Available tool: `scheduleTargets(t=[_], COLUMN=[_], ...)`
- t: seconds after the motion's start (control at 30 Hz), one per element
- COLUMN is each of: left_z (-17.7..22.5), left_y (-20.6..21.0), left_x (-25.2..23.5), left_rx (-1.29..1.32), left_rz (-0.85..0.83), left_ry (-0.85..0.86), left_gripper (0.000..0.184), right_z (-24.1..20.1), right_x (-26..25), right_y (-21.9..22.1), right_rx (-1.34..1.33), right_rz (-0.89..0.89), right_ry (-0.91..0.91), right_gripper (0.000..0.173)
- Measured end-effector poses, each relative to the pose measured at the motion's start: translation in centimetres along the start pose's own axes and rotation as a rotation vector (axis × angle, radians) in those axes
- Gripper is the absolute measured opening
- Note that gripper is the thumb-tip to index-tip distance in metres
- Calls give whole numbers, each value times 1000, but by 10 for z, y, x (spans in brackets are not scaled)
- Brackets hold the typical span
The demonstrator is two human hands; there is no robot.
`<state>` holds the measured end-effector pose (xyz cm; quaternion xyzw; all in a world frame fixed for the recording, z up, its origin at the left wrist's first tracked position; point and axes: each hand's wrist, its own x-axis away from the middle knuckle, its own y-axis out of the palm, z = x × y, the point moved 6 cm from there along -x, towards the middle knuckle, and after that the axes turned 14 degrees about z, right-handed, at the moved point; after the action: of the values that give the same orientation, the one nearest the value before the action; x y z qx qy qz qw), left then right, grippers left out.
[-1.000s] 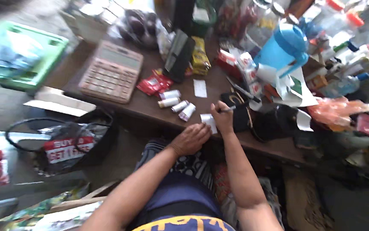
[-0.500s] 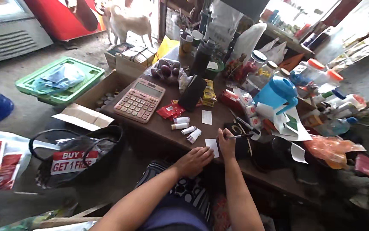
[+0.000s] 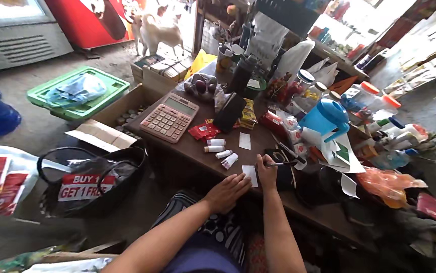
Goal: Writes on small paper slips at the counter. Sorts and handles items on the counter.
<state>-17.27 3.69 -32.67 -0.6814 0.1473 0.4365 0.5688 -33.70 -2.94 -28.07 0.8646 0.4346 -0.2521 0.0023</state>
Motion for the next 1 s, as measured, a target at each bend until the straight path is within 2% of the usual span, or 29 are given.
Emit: scheduleTargets(t=[0.2, 0.57, 0.77, 1.0], left_z=[0, -1, 1, 0], left_y=[0, 2, 0, -2], left_x=[-2, -1, -3, -3], left_rx=[-11, 5, 28, 14], left_rz=[-40, -10, -25, -18], left_ry=[-16, -22, -34, -20], left_gripper=[73, 64, 70, 69], right_z=[0, 1, 5, 6], right_x=[-1, 0, 1, 1], right_y=[-1, -2, -6, -5], right_rx=[-14, -7, 2, 20], right_rz=[0, -1, 17, 20], right_ry=[2, 15, 70, 42], right_gripper=[32, 29, 30, 31])
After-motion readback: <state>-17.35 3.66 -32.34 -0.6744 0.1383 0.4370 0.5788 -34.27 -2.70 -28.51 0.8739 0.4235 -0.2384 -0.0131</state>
